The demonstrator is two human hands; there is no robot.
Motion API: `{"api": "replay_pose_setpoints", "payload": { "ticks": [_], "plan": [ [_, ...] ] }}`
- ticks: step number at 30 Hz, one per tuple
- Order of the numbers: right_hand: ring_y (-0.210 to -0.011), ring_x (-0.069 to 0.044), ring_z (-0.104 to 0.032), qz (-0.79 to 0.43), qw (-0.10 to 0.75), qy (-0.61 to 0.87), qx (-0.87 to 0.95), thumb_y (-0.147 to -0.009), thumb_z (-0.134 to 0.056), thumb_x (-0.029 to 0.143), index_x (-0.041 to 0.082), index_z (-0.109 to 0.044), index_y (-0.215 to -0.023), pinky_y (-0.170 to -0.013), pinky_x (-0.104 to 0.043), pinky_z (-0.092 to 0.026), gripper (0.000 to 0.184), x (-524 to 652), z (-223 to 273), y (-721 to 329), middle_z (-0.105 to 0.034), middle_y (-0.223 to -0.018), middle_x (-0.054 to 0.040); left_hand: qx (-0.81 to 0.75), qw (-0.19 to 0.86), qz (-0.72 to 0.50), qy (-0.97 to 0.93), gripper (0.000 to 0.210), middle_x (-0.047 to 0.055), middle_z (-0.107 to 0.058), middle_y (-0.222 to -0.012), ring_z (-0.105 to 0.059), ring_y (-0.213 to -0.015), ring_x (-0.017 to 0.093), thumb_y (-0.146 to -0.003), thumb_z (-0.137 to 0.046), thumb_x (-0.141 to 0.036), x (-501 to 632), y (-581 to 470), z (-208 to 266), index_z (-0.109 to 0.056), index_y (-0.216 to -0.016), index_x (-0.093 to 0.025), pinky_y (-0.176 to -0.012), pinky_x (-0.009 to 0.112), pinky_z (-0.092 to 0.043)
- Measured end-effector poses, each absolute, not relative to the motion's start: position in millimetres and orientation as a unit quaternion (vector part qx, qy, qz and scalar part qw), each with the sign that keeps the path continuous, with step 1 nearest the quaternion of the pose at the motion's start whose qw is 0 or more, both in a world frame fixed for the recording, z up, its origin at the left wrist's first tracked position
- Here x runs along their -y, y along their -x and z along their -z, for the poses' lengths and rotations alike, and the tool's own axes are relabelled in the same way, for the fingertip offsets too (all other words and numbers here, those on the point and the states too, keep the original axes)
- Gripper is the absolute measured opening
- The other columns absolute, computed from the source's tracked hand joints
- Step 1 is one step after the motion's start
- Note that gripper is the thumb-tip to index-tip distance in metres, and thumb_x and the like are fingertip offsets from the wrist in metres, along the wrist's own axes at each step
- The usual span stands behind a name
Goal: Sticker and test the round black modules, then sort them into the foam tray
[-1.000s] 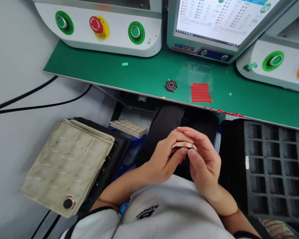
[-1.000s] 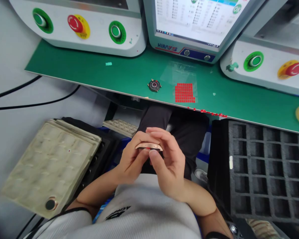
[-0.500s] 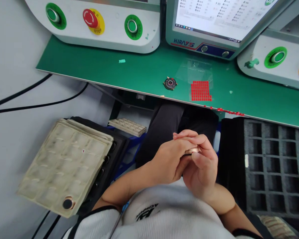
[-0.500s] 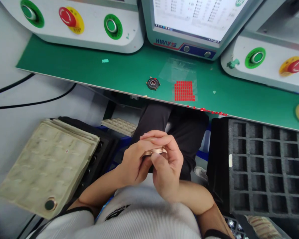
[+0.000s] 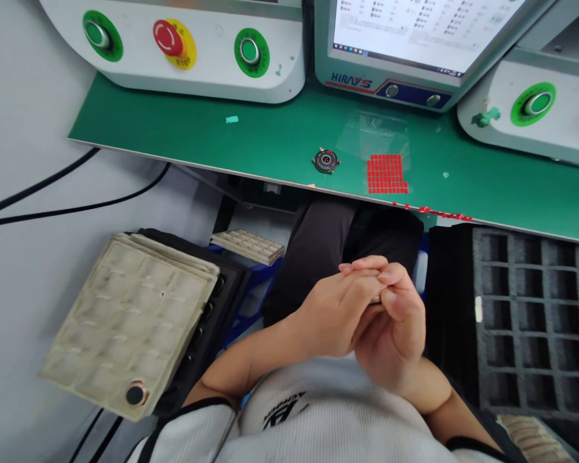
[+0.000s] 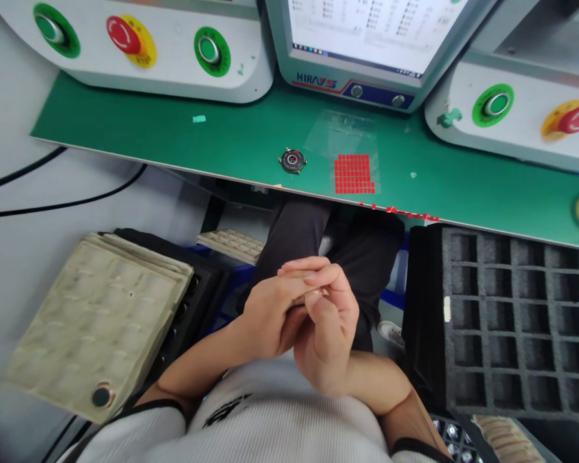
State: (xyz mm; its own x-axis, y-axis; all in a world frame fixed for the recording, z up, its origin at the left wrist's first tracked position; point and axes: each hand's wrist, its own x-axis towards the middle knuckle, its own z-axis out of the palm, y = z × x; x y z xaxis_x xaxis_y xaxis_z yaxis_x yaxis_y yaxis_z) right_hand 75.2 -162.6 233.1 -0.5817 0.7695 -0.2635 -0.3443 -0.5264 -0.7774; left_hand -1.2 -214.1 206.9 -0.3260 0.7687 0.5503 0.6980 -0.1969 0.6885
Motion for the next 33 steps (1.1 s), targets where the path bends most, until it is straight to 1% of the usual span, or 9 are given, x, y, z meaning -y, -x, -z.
{"api": "replay_pose_setpoints", "payload": {
  "ticks": [6,8,10,12,14,15,20,27,33],
  "plan": [
    [-0.086,-0.017,-0.072,-0.810,0.336,0.323,0.356,-0.080,-0.060,0.027,0.024,-0.062,-0.077,-0.078,-0.032,-0.059,0.005,154.2,-230.2,-79.3,-0.071,-0.091,0.0012,-0.622,0.102,-0.527,-0.570,0.018,0.003,-0.068,-0.084,-0.066,-0.075,0.016,-0.100,-0.037,-0.025,212.9,0.3,-207.1,-0.054,-0.103,-0.020,-0.066,0.027,-0.051],
    [-0.081,-0.018,-0.072,-0.811,0.301,0.312,0.392,-0.085,-0.057,0.035,0.023,-0.062,-0.081,-0.070,-0.033,-0.060,0.014,147.2,-226.4,-82.4,-0.071,-0.091,-0.0020,-0.589,0.199,-0.596,-0.508,0.015,0.004,-0.068,-0.087,-0.063,-0.070,0.013,-0.100,-0.042,-0.027,211.7,2.5,-208.5,-0.055,-0.101,-0.020,-0.061,0.024,-0.050],
    [-0.083,-0.020,-0.071,-0.799,0.282,0.274,0.455,-0.087,-0.058,0.040,0.023,-0.063,-0.096,-0.065,-0.032,-0.060,0.020,139.7,-221.1,-86.6,-0.071,-0.100,-0.0058,-0.506,0.357,-0.682,-0.389,0.017,0.004,-0.066,-0.085,-0.059,-0.062,0.011,-0.100,-0.045,-0.033,209.5,5.5,-211.0,-0.054,-0.098,-0.019,-0.053,0.022,-0.047],
    [-0.102,-0.023,-0.068,-0.752,0.317,0.212,0.538,-0.080,-0.069,0.034,0.024,-0.059,-0.115,-0.079,-0.037,-0.060,0.037,133.2,-214.8,-90.4,-0.067,-0.117,-0.0082,-0.382,0.506,-0.729,-0.259,0.025,0.003,-0.063,-0.076,-0.056,-0.056,0.010,-0.099,-0.046,-0.040,206.9,8.2,-214.5,-0.052,-0.092,-0.017,-0.049,0.021,-0.044],
    [-0.120,-0.025,-0.060,-0.684,0.372,0.143,0.611,-0.070,-0.077,0.020,0.027,-0.053,-0.128,-0.099,-0.044,-0.054,0.063,128.1,-209.0,-92.5,-0.062,-0.129,-0.0078,-0.289,0.587,-0.734,-0.182,0.028,0.002,-0.058,-0.068,-0.054,-0.055,0.011,-0.096,-0.049,-0.042,204.7,10.0,-218.2,-0.051,-0.086,-0.017,-0.049,0.021,-0.043],
    [-0.122,-0.026,-0.058,-0.656,0.389,0.112,0.637,-0.066,-0.078,0.015,0.028,-0.051,-0.131,-0.103,-0.047,-0.051,0.071,125.8,-206.6,-92.8,-0.061,-0.131,-0.0076,-0.266,0.606,-0.732,-0.163,0.028,0.002,-0.057,-0.066,-0.054,-0.056,0.012,-0.095,-0.051,-0.042,204.0,10.4,-219.9,-0.052,-0.084,-0.016,-0.051,0.022,-0.042],
    [-0.116,-0.028,-0.063,-0.609,0.392,0.062,0.686,-0.065,-0.073,0.008,0.030,-0.047,-0.135,-0.097,-0.054,-0.054,0.078,116.7,-200.7,-91.6,-0.067,-0.123,-0.0073,-0.239,0.624,-0.730,-0.145,0.028,0.003,-0.056,-0.064,-0.054,-0.057,0.012,-0.093,-0.053,-0.040,202.0,10.9,-224.6,-0.058,-0.084,-0.015,-0.052,0.023,-0.040],
    [-0.104,-0.030,-0.068,-0.593,0.400,0.094,0.693,-0.060,-0.086,0.020,0.035,-0.049,-0.130,-0.088,-0.056,-0.058,0.080,111.6,-194.0,-92.1,-0.073,-0.111,-0.0047,-0.243,0.636,-0.719,-0.139,0.030,0.002,-0.054,-0.060,-0.048,-0.050,0.011,-0.092,-0.055,-0.043,198.8,13.9,-222.3,-0.057,-0.082,-0.015,-0.046,0.021,-0.035],
    [-0.089,-0.029,-0.072,-0.586,0.408,0.088,0.694,-0.057,-0.091,0.024,0.034,-0.055,-0.112,-0.082,-0.058,-0.060,0.066,102.5,-185.2,-89.0,-0.075,-0.100,-0.0016,-0.264,0.645,-0.706,-0.127,0.034,0.000,-0.048,-0.054,-0.047,-0.048,0.010,-0.090,-0.058,-0.047,195.4,14.8,-215.0,-0.054,-0.078,-0.016,-0.042,0.021,-0.033]
  ]
}}
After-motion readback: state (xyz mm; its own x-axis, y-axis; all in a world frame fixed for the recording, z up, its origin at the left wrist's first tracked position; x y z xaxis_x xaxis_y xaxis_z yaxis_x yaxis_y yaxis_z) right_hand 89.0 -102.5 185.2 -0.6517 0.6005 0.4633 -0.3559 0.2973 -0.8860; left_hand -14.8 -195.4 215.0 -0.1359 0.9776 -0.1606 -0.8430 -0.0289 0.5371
